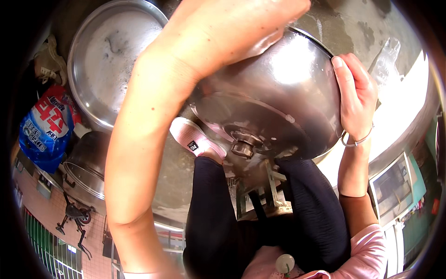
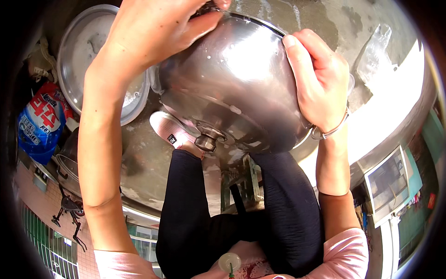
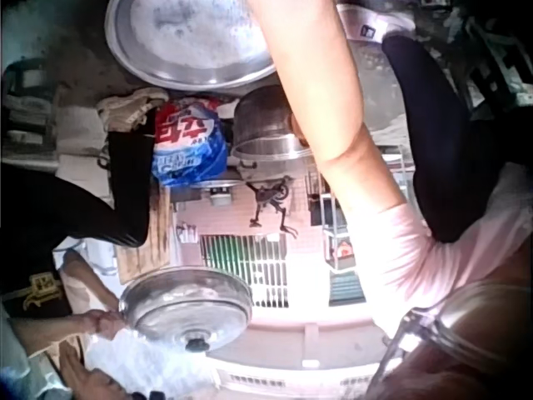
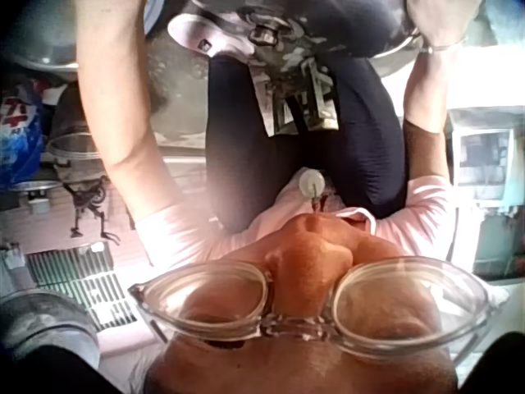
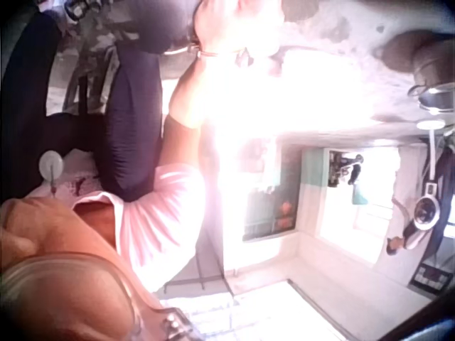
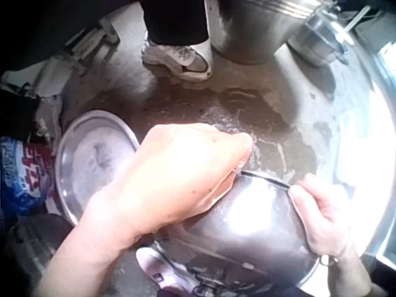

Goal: The person scrubs a large metal lid with a steel wool pad over a basin of soapy water, then uses a small metal tool to scrape residue from the rim of the lid.

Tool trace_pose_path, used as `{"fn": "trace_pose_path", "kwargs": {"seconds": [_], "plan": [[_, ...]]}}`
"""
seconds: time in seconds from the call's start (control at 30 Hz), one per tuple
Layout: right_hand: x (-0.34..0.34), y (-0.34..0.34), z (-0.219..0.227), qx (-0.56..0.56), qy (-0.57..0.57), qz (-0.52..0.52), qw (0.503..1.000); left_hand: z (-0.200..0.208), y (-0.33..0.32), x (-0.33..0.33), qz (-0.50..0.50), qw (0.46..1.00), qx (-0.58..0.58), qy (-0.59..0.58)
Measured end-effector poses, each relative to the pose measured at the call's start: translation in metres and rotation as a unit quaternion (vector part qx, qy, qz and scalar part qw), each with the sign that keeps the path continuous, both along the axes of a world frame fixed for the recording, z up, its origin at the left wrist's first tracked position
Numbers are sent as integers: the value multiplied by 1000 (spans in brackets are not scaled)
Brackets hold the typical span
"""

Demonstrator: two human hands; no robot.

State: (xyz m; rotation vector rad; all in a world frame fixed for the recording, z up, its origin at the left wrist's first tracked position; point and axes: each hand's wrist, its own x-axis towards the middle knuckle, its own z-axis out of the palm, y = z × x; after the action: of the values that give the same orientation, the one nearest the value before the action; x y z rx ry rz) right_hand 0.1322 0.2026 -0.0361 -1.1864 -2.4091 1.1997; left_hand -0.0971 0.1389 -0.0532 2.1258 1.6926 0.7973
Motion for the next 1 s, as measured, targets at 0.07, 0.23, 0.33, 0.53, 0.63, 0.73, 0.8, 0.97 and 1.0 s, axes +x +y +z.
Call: {"fn": "trace_pose_path", "kwargs": {"seconds": [0.07,0.23,0.33,0.53,0.63,0.73,0.8,0.97,1.0], "plan": [[-1,-1,0,-3,-1,-1,1000,0,1,3,2,999,27,-17],[-1,-6,-4,-18,28,-24,999,11,14,24,-74,996,3,-44],[3,-8,-8,-26,37,-29,999,12,8,26,-48,996,-33,-66],[2,-8,-5,-36,37,-29,998,-13,-39,-38,93,963,-197,-156],[1,-6,-1,-27,22,-16,999,-26,-61,-46,108,970,-189,-112],[-1,-9,2,-19,23,0,1000,-26,-57,-42,71,988,-97,-99],[-4,-10,5,-24,21,1,999,-16,-44,-35,51,994,-74,-60],[-3,-7,4,1,4,9,1000,-9,-34,-28,22,998,-6,64],[-4,-8,5,5,0,9,1000,-6,-33,-26,20,995,11,93]]}}
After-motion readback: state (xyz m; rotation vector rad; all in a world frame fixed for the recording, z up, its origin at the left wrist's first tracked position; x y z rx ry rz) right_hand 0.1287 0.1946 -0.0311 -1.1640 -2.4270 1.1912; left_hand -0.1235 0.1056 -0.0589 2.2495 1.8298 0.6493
